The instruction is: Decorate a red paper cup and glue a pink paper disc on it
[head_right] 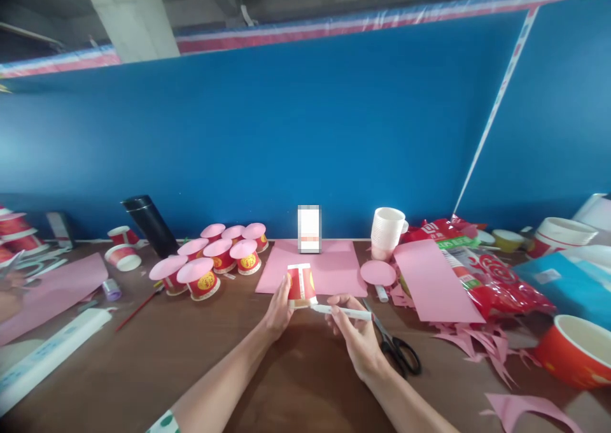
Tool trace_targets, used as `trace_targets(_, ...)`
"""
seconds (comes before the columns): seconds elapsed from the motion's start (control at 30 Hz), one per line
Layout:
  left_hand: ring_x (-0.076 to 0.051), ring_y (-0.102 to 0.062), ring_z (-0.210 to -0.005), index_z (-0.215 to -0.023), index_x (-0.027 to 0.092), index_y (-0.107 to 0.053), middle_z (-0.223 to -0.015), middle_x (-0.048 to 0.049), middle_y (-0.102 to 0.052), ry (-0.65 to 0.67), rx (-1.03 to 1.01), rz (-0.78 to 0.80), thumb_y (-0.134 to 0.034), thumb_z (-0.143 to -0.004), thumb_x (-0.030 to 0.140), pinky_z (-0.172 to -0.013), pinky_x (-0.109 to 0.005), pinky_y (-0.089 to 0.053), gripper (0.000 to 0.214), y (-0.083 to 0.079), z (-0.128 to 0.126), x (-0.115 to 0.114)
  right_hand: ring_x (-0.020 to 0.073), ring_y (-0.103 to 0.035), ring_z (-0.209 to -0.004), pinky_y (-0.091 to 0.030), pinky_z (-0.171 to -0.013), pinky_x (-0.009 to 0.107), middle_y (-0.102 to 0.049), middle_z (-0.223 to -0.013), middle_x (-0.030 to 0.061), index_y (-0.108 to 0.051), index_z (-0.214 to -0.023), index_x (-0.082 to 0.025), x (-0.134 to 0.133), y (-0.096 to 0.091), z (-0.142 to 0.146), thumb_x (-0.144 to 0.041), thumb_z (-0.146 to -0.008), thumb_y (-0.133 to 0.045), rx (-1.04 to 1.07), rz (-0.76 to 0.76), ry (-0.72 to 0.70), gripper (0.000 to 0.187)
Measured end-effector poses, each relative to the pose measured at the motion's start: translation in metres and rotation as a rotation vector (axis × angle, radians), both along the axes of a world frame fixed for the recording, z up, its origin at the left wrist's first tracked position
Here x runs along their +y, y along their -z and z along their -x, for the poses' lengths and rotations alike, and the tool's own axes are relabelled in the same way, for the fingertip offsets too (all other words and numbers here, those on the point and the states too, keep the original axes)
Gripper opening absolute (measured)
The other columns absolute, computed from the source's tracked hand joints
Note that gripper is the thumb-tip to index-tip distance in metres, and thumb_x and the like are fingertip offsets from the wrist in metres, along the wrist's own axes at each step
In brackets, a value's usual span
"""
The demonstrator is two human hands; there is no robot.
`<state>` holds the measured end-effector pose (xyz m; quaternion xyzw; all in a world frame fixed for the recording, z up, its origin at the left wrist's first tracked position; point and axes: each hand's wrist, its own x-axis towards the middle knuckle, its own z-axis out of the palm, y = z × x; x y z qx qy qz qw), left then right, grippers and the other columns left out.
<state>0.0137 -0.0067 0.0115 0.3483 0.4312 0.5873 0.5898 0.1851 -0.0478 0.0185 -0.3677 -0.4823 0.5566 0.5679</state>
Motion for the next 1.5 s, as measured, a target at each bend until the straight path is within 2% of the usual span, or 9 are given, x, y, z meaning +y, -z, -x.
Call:
trace_targets(0.13,-0.023,-0.049,-0.117,-0.114,0.018,-0.053,-0.119,-0.0097,-0.058,0.029,-0.051,-0.078,-0.041,-0.084,0.047,-0.095,-0.033,-0.042,0.043,0.002,-0.002,0.003,0.0093,-0.046,-0.058,-0.037,-0.053,0.02,-0.056,-0.065,0.0001,-0.059,-0.089,-0.017,-0.003,-0.003,0.001,-0.041,-0.079,-0.061,-0.079,-0.022,-0.007,0.025)
trace_targets(0.23,-0.024,-0.053,-0.112,-0.112,0.018,-0.054,-0.117,-0.0096,-0.059,0.061,-0.05,-0.104,-0.042,-0.084,0.047,-0.09,-0.033,-0.045,0.042,0.003,-0.003,0.004,0.0089,-0.045,-0.057,-0.037,-0.053,0.02,-0.056,-0.064,-0.0002,-0.059,-0.09,-0.018,-0.002,-0.004,0.0,-0.04,-0.079,-0.061,-0.108,-0.034,-0.025,0.025)
trace_targets(0.47,-0.022,-0.06,-0.091,-0.103,0.018,-0.057,-0.1,-0.0106,-0.064,0.072,0.216,-0.124,-0.039,-0.083,0.053,-0.076,-0.032,-0.048,0.045,0.003,-0.003,0.002,0.0111,-0.05,-0.059,-0.04,-0.052,0.021,-0.059,-0.066,0.0019,-0.061,-0.09,-0.017,0.002,-0.005,-0.003,-0.041,-0.079,-0.061,-0.141,-0.063,0.035,0.026)
trace_targets(0.67,-0.021,-0.058,-0.093,-0.099,0.015,-0.06,-0.1,-0.0112,-0.064,-0.015,0.395,-0.12,-0.036,-0.084,0.052,-0.079,-0.03,-0.046,0.046,-0.002,-0.002,0.001,0.0127,-0.054,-0.061,-0.044,-0.054,0.022,-0.062,-0.068,0.0033,-0.062,-0.088,-0.017,0.001,-0.01,-0.002,-0.041,-0.078,-0.061,-0.177,-0.086,0.022,0.027)
trace_targets(0.8,-0.021,-0.059,-0.088,-0.1,0.014,-0.059,-0.094,-0.0086,-0.065,0.03,0.428,-0.135,-0.034,-0.085,0.052,-0.08,-0.032,-0.045,0.048,-0.008,-0.003,-0.003,0.0123,-0.054,-0.06,-0.044,-0.054,0.022,-0.063,-0.07,0.0036,-0.062,-0.09,-0.016,0.002,-0.01,-0.003,-0.041,-0.078,-0.061,-0.193,-0.105,0.021,0.027)
trace_targets(1.0,-0.02,-0.058,-0.091,-0.098,0.014,-0.06,-0.099,-0.008,-0.065,0.032,0.475,-0.212,-0.037,-0.085,0.048,-0.083,-0.03,-0.044,0.043,-0.014,-0.005,-0.005,0.0109,-0.051,-0.058,-0.042,-0.053,0.021,-0.062,-0.068,0.0025,-0.062,-0.09,-0.016,0.006,-0.007,-0.003,-0.037,-0.081,-0.059,-0.21,-0.127,0.0,0.024)
trace_targets(1.1,-0.019,-0.058,-0.09,-0.098,0.015,-0.06,-0.1,-0.0072,-0.065,0.037,0.493,-0.225,-0.037,-0.086,0.047,-0.082,-0.029,-0.044,0.041,-0.014,-0.005,-0.005,0.0113,-0.051,-0.06,-0.041,-0.054,0.021,-0.062,-0.071,0.003,-0.062,-0.091,-0.016,0.007,-0.005,-0.004,-0.038,-0.081,-0.059,-0.222,-0.125,-0.002,0.024)
trace_targets(1.27,-0.017,-0.059,-0.08,-0.097,0.015,-0.06,-0.088,-0.0051,-0.066,0.053,0.492,-0.201,-0.036,-0.086,0.047,-0.076,-0.027,-0.045,0.042,-0.012,-0.005,-0.005,0.0125,-0.053,-0.061,-0.042,-0.054,0.022,-0.063,-0.073,0.0041,-0.062,-0.092,-0.016,0.007,-0.002,-0.004,-0.038,-0.081,-0.059,-0.241,-0.118,-0.001,0.025)
trace_targets(1.5,-0.017,-0.059,-0.083,-0.101,0.016,-0.058,-0.095,-0.0055,-0.065,0.047,0.496,-0.243,-0.037,-0.087,0.046,-0.076,-0.025,-0.044,0.039,-0.009,-0.003,-0.004,0.014,-0.054,-0.064,-0.043,-0.056,0.023,-0.063,-0.075,0.0044,-0.062,-0.092,-0.017,0.008,0.001,-0.004,-0.039,-0.082,-0.056,-0.258,-0.11,-0.031,0.025)
